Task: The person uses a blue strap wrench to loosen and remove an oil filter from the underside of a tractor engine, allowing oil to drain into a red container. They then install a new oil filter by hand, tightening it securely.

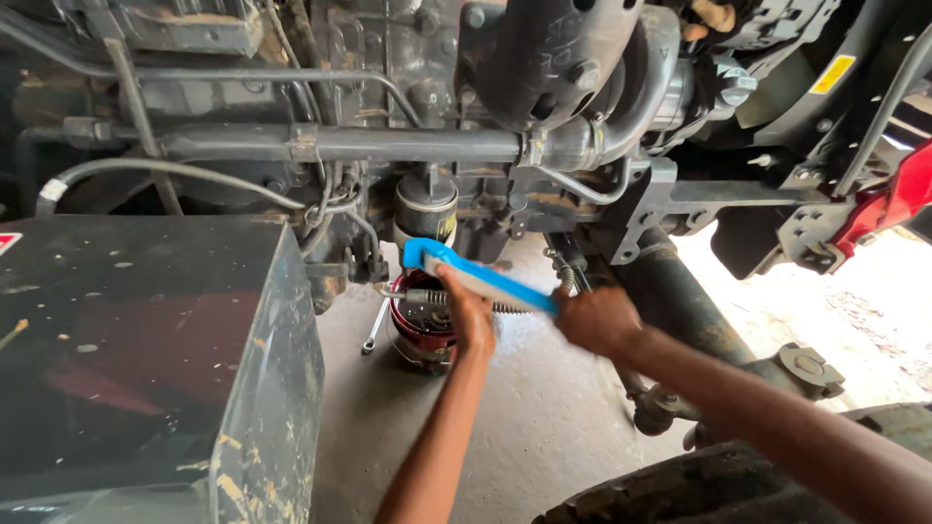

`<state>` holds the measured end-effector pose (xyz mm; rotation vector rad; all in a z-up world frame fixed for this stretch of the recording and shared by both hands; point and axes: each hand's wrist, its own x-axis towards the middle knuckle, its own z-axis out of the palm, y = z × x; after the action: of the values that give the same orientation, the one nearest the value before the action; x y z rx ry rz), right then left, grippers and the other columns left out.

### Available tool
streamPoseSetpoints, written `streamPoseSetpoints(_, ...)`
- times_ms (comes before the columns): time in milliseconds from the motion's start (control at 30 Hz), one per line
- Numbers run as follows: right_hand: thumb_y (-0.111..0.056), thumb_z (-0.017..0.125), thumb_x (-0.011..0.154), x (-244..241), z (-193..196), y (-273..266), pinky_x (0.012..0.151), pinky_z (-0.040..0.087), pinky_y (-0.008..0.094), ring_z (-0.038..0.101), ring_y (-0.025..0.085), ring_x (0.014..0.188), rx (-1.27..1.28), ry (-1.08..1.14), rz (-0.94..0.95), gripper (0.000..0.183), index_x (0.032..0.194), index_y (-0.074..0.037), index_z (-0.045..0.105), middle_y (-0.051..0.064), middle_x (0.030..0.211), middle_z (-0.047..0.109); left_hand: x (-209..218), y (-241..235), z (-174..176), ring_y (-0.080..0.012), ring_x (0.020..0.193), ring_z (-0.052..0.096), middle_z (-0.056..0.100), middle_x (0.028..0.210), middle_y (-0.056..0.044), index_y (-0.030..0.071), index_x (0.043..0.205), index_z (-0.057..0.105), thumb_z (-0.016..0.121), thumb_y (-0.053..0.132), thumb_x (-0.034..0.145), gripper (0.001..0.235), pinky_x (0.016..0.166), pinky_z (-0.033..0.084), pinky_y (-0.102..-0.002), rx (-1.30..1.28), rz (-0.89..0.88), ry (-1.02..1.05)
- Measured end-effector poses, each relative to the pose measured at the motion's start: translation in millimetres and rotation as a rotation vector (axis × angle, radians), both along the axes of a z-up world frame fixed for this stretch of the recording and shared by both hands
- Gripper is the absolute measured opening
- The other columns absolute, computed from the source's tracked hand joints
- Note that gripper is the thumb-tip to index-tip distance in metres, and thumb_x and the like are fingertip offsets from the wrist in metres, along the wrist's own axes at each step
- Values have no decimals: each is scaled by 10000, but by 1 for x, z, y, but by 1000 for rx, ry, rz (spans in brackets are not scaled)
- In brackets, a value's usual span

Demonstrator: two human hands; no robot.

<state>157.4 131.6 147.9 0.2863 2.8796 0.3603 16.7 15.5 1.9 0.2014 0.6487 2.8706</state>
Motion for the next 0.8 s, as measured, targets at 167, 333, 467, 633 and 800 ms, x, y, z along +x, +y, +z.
streamPoseSetpoints(167, -214, 548, 790, -95, -30, 110, 597, 600, 509, 754, 332, 804, 232, 576, 324, 550, 1338, -163, 554, 145, 943, 756, -13, 50, 13, -336, 1301, 610, 606, 1381, -225, -34, 1458, 381, 350, 698, 981, 874, 1085, 507, -485, -8, 8, 126)
streamPoseSetpoints(333, -257, 518, 954, -77, -47, 106, 673, 606, 496, 761, 335, 818, 162, 410, 170, 340, 1258, -126, 595, 138, 917, 759, -16, 49, -3, -358, 1296, 612, 563, 1410, -236, -50, 1503, 327, 377, 678, 982, 896, 1106, 499, -506, -5, -25, 59)
streamPoseSetpoints(467, -431, 570, 955, 6, -25, 21, 707, 589, 484, 748, 359, 793, 35, 135, 78, 512, 1320, -73, 551, 162, 854, 761, -5, 12, -12, -359, 1250, 588, 510, 1421, -212, -32, 1531, 319, 383, 700, 1005, 903, 1067, 482, -506, 10, -51, 4)
streamPoseSetpoints(633, -419, 517, 1011, -2, -10, 6, 673, 594, 497, 757, 339, 795, 121, -43, 4, 455, 1385, -160, 500, 142, 900, 757, -11, -4, -16, -290, 1358, 509, 465, 1530, -172, 88, 1591, 276, 403, 698, 986, 869, 1127, 428, -469, -49, -70, -29)
streamPoseSetpoints(800, -254, 546, 977, -73, -44, 87, 695, 590, 488, 757, 315, 833, 205, 263, 120, 342, 1296, -144, 597, 130, 958, 770, -19, 19, -25, -379, 1437, 467, 432, 1579, -270, -30, 1568, 264, 346, 710, 1025, 922, 1177, 422, -516, -5, -244, 194)
